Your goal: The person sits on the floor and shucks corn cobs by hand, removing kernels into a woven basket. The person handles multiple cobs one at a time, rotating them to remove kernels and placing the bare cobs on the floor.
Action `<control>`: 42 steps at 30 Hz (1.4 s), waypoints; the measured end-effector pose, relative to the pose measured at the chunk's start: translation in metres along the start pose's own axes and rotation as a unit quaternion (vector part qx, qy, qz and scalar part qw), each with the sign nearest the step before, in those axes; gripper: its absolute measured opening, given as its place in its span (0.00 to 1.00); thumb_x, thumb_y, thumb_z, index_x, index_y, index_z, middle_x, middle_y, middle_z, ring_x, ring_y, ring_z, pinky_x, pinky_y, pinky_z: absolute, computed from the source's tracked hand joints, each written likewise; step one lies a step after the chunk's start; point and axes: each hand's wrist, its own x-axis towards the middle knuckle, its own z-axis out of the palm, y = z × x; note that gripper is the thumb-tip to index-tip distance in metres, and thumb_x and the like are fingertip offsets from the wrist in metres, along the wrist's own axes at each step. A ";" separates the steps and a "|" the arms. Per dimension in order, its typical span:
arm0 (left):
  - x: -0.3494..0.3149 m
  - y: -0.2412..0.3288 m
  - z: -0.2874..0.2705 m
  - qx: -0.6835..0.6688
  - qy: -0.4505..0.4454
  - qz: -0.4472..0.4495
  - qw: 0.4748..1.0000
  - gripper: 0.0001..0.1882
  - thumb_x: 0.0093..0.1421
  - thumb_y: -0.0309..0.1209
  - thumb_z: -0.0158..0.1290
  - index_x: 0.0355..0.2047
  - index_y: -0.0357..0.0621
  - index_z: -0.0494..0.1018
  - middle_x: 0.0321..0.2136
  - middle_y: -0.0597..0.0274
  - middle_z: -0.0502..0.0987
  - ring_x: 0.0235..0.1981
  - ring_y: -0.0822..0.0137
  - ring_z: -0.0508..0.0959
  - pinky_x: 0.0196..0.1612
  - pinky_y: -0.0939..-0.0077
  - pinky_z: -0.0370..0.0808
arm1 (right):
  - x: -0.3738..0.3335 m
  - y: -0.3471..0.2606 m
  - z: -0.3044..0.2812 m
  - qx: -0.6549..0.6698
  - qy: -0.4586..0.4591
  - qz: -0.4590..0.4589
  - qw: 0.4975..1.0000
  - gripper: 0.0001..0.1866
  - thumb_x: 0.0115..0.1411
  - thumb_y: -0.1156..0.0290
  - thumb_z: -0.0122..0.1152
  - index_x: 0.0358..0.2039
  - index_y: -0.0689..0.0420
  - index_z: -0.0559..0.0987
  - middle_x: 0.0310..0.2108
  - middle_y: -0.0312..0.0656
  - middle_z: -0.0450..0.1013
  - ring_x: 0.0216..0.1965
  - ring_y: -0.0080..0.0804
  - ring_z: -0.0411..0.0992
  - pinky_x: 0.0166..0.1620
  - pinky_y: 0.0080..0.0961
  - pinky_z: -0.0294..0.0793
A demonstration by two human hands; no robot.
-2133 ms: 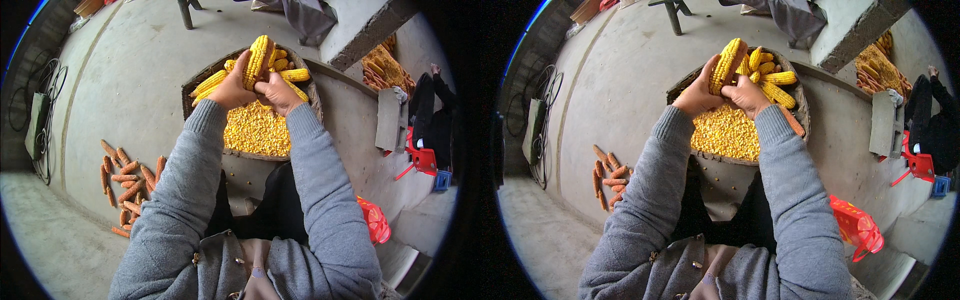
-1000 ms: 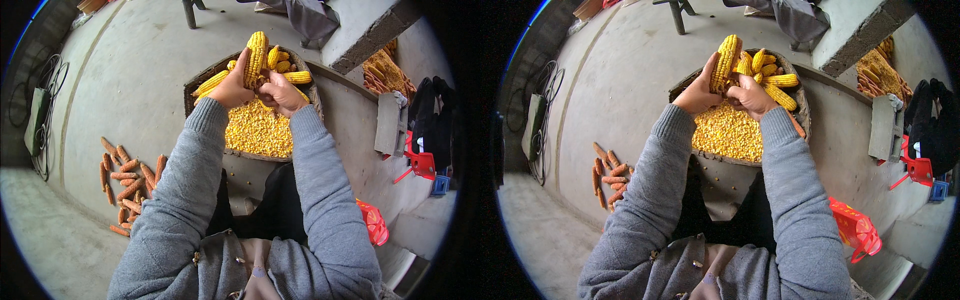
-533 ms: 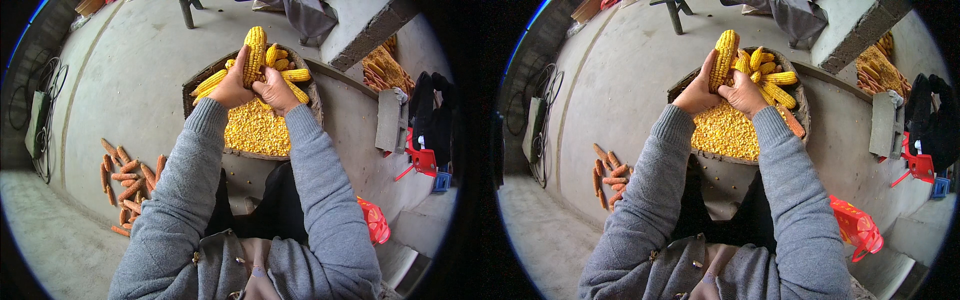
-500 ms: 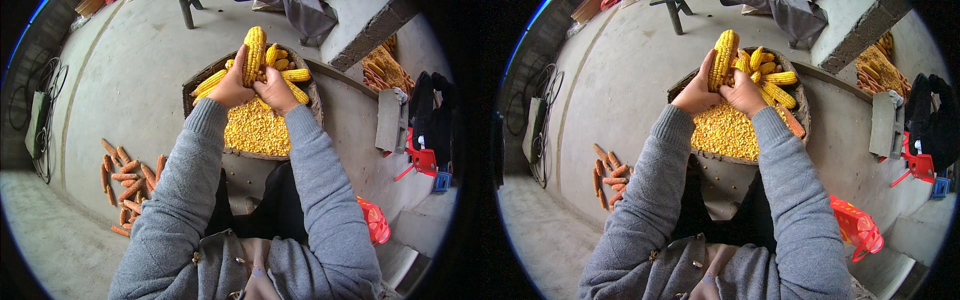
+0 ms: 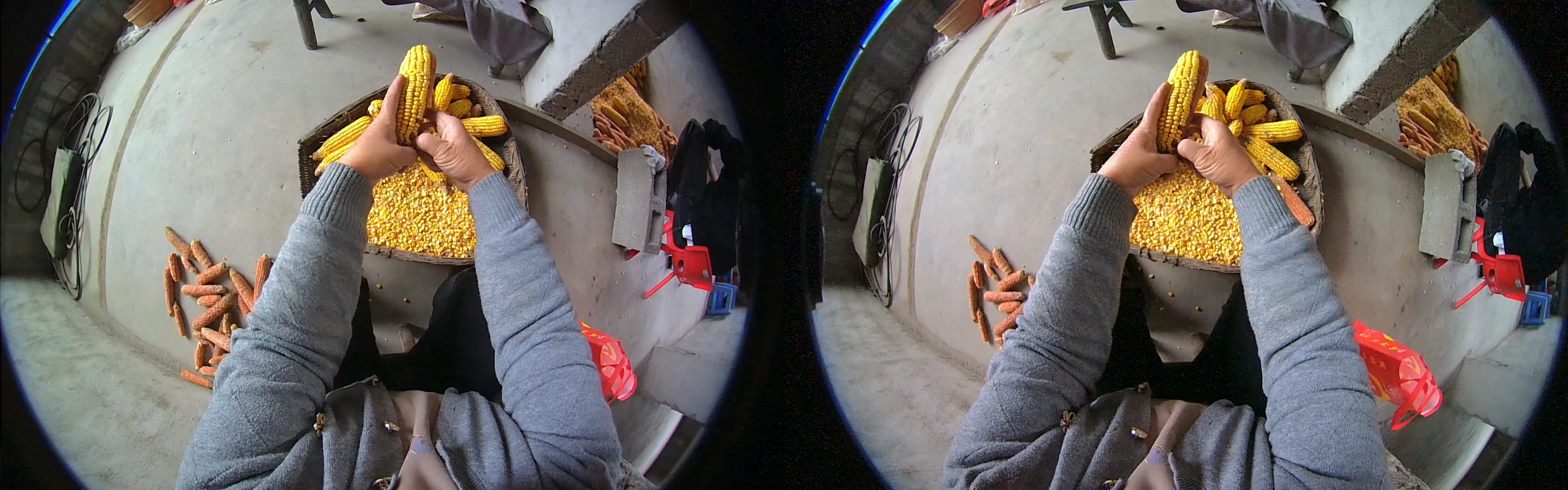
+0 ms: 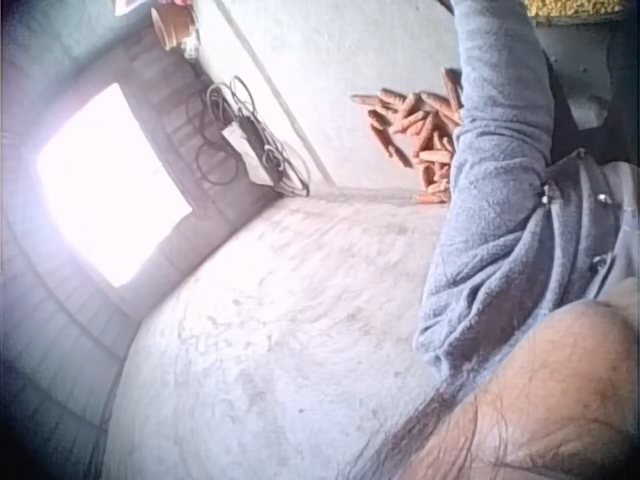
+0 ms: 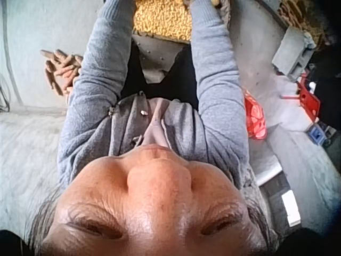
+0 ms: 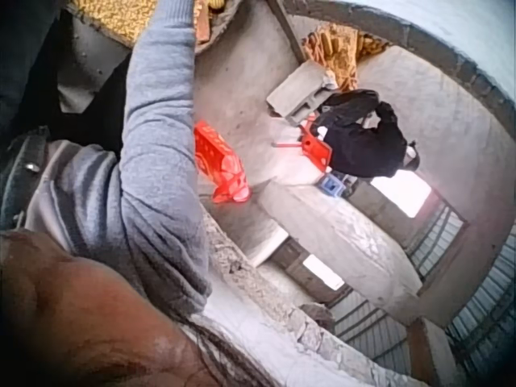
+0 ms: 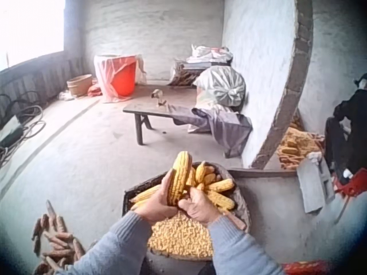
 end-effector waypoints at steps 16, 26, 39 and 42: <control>-0.004 0.011 0.002 -0.110 0.023 -0.068 0.991 0.56 0.36 0.07 0.46 0.63 0.56 0.35 0.56 0.55 0.54 0.46 0.65 0.68 0.36 0.80 0.71 | -0.003 -0.009 0.007 0.001 0.000 -0.016 1.000 0.23 0.55 0.71 0.51 0.51 0.63 0.61 0.40 0.36 0.68 0.37 0.21 0.68 0.39 0.16 0.71; -0.004 0.007 0.004 -0.097 0.032 -0.042 0.994 0.54 0.36 0.08 0.45 0.63 0.51 0.34 0.57 0.55 0.53 0.52 0.63 0.64 0.46 0.78 0.68 | -0.002 -0.010 0.010 0.009 0.052 0.025 0.998 0.18 0.55 0.76 0.45 0.49 0.60 0.65 0.31 0.30 0.68 0.23 0.11 0.64 0.23 0.09 0.65; -0.002 0.007 0.007 -0.068 0.038 -0.001 0.997 0.55 0.34 0.07 0.45 0.63 0.54 0.37 0.58 0.57 0.53 0.55 0.63 0.61 0.52 0.77 0.63 | 0.002 -0.003 0.013 0.015 0.028 -0.052 0.998 0.22 0.54 0.72 0.52 0.49 0.62 0.64 0.40 0.35 0.68 0.37 0.19 0.69 0.40 0.16 0.72; -0.001 0.006 0.006 -0.042 0.051 -0.011 0.998 0.55 0.35 0.07 0.44 0.63 0.54 0.37 0.57 0.56 0.54 0.56 0.63 0.60 0.52 0.77 0.63 | -0.003 -0.012 0.020 0.009 0.061 -0.008 0.998 0.21 0.54 0.73 0.49 0.49 0.60 0.65 0.35 0.33 0.68 0.31 0.16 0.69 0.32 0.12 0.73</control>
